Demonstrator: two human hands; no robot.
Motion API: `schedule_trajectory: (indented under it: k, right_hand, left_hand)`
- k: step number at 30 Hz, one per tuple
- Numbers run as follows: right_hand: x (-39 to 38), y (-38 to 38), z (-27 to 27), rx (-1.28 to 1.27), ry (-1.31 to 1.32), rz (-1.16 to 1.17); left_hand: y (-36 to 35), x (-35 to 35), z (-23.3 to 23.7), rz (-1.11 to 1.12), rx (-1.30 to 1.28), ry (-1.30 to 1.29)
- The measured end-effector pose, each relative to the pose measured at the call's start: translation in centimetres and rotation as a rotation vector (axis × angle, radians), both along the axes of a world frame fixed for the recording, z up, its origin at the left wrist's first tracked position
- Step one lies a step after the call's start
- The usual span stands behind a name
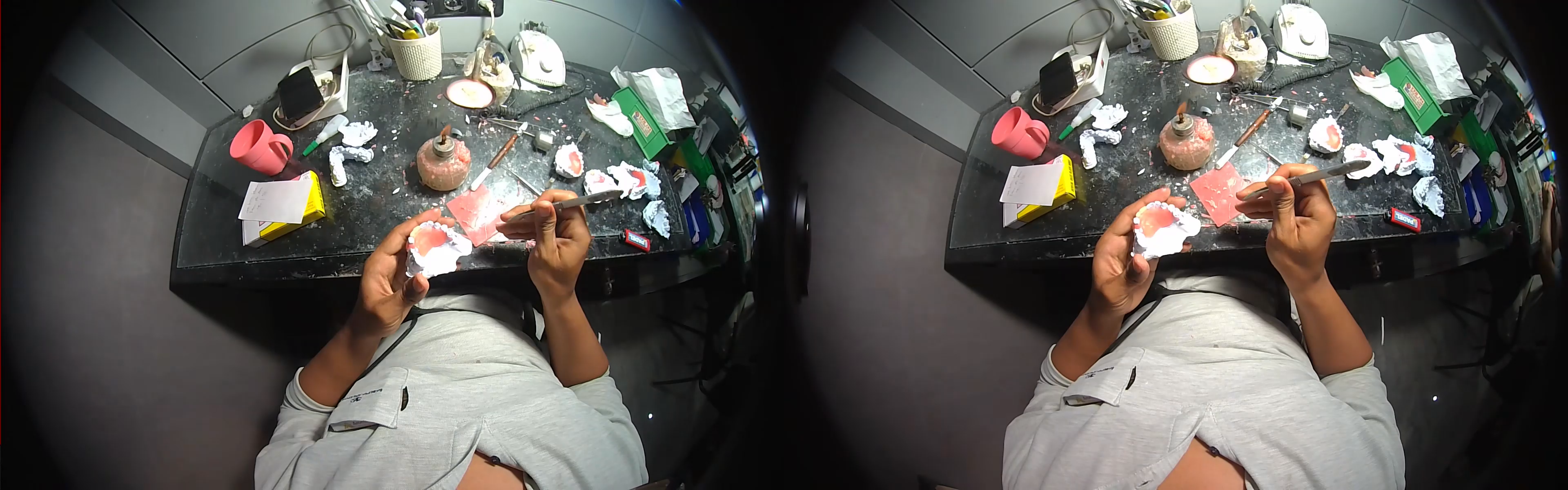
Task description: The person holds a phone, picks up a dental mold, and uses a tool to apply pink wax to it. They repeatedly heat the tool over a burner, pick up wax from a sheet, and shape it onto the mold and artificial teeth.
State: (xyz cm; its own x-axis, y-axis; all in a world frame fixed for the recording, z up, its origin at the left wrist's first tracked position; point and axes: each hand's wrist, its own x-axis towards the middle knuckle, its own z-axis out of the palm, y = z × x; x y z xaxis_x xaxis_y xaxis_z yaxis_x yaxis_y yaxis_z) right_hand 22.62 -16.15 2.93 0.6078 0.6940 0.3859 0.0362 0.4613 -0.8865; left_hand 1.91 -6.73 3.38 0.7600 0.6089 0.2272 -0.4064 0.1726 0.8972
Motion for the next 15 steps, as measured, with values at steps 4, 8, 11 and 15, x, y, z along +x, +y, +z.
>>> schedule_trajectory:
  k: [4,8,11,15]
  right_hand:
    - [0.4,0.0,-0.5,-0.018,-0.010,-0.006]
    - [0.5,-0.3,-0.7,0.046,-0.061,0.028]
    - [0.1,-0.5,-0.1,0.051,-0.137,0.036]
    - [-0.9,-0.9,1.2,0.057,-0.070,0.260]
  left_hand:
    - [0.1,0.1,-0.3,0.019,0.035,-0.016]
    - [0.2,0.1,-0.5,0.029,0.092,-0.007]
    - [0.1,-0.2,-0.7,0.007,0.070,0.012]
    - [-0.1,-0.5,-0.5,0.025,0.108,0.119]
